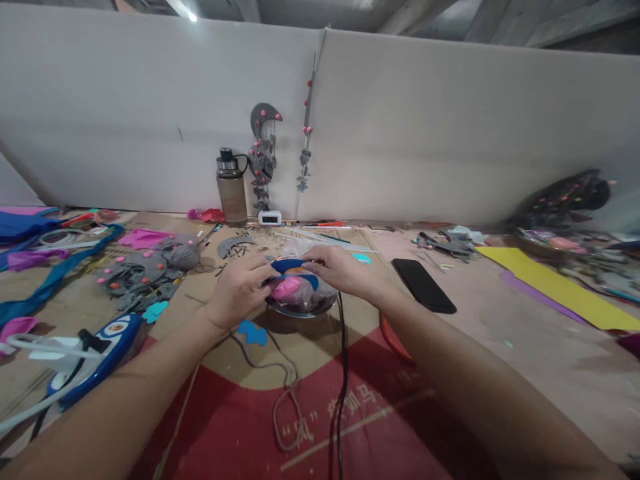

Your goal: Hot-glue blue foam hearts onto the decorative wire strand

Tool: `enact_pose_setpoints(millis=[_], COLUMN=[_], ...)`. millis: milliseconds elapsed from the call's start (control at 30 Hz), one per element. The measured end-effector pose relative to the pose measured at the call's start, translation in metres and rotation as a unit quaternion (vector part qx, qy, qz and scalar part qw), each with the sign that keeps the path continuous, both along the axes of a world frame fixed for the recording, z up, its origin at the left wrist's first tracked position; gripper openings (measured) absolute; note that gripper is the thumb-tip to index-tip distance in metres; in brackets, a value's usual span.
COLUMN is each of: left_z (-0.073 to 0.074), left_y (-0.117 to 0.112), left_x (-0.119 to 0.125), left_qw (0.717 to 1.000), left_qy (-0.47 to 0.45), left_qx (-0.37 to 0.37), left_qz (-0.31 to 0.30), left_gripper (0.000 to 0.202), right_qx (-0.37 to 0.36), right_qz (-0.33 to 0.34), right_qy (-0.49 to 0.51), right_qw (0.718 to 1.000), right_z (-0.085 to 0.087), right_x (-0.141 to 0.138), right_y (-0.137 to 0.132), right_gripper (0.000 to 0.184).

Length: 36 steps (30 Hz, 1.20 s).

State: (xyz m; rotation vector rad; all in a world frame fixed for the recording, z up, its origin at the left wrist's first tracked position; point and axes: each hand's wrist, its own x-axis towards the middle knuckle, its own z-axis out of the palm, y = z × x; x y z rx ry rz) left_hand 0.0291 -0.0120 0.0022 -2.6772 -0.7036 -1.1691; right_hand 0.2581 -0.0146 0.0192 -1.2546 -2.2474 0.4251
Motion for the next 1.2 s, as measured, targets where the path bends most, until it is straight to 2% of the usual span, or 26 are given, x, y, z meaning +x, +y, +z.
enact_pose_setpoints(millis=[133, 333, 467, 600, 733, 833, 900, 967, 1100, 1200], left_z=[0.001, -0.003, -0.006, -0.008, -0.010, -0.011, -0.011, -0.010, -0.010, -0.013], left_y=[0.000, 0.005, 0.011, 0.013, 0.016, 0.022, 0.026, 0.028, 0.029, 0.030], left_x=[0.002, 0.009, 0.011, 0.012, 0.013, 0.014, 0.015, 0.017, 0.019, 0.020], left_qw=[0.994, 0.979, 0.971, 0.968, 0.956, 0.957, 0.959, 0.956, 0.957, 0.964], left_qy=[-0.076, -0.015, 0.018, 0.023, -0.086, -0.124, -0.086, -0.062, -0.080, -0.041], left_qx=[-0.064, -0.169, -0.189, -0.200, -0.208, -0.218, -0.250, -0.268, -0.260, -0.252], left_qz=[0.043, 0.111, 0.144, 0.149, 0.189, 0.146, 0.106, 0.097, 0.096, 0.078], left_gripper=[0.009, 0.022, 0.023, 0.025, 0.028, 0.036, 0.021, 0.017, 0.028, 0.027], right_qx=[-0.027, -0.083, -0.057, -0.028, -0.006, -0.029, -0.045, -0.045, 0.016, 0.039], right_qz=[0.013, 0.006, -0.002, 0.020, -0.018, -0.032, -0.030, -0.049, -0.102, -0.084], right_qy=[0.038, 0.068, 0.031, 0.012, -0.032, -0.042, -0.044, -0.042, 0.009, -0.010], right_qw=[0.999, 0.994, 0.998, 0.999, 0.999, 0.998, 0.998, 0.997, 0.995, 0.996], right_z=[-0.005, -0.005, -0.002, 0.002, 0.002, 0.000, -0.002, -0.003, -0.005, -0.006], right_x=[0.003, 0.011, 0.011, 0.002, -0.005, -0.005, -0.004, -0.003, -0.005, -0.008], right_y=[0.003, 0.011, 0.007, -0.003, -0.007, -0.003, 0.000, 0.003, 0.004, 0.003], right_gripper=[0.021, 0.026, 0.039, 0.027, 0.021, 0.023, 0.027, 0.027, 0.020, 0.017])
